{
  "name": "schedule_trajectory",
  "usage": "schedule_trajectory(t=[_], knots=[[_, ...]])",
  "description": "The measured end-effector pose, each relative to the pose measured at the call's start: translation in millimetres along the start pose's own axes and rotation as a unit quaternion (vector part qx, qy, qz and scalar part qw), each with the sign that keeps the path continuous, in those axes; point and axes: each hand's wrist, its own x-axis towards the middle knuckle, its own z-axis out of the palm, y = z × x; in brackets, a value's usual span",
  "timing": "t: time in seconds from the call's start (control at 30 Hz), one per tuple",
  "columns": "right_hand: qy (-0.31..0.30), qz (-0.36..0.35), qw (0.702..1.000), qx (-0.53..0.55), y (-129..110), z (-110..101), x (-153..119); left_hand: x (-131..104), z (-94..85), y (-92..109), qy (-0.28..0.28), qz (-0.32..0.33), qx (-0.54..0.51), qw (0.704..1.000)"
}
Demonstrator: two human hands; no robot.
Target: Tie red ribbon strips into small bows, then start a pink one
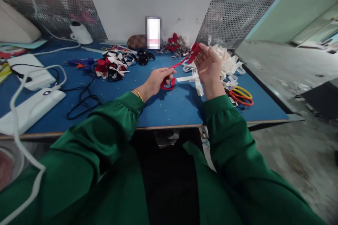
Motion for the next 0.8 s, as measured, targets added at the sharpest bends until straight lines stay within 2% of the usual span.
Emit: schedule_trajectory(t=[0.27, 0.47, 0.8], knots=[[-0.051, 0.036, 0.997, -0.036, 10.3, 10.6, -2.0, -2.9, 3.6, 0.4, -0.029, -0.023, -0.022, 0.999], [-0.052, 0.02, 0.998, -0.041, 11.0, 8.9, -4.2, -10.0, 12.0, 5.3, -0.057, -0.069, -0.005, 0.996], [-0.042, 0.082, 0.996, -0.003, 0.5, 23.3, -14.5, -11.8, 13.2, 7.1, -0.049, -0.081, -0.01, 0.995]])
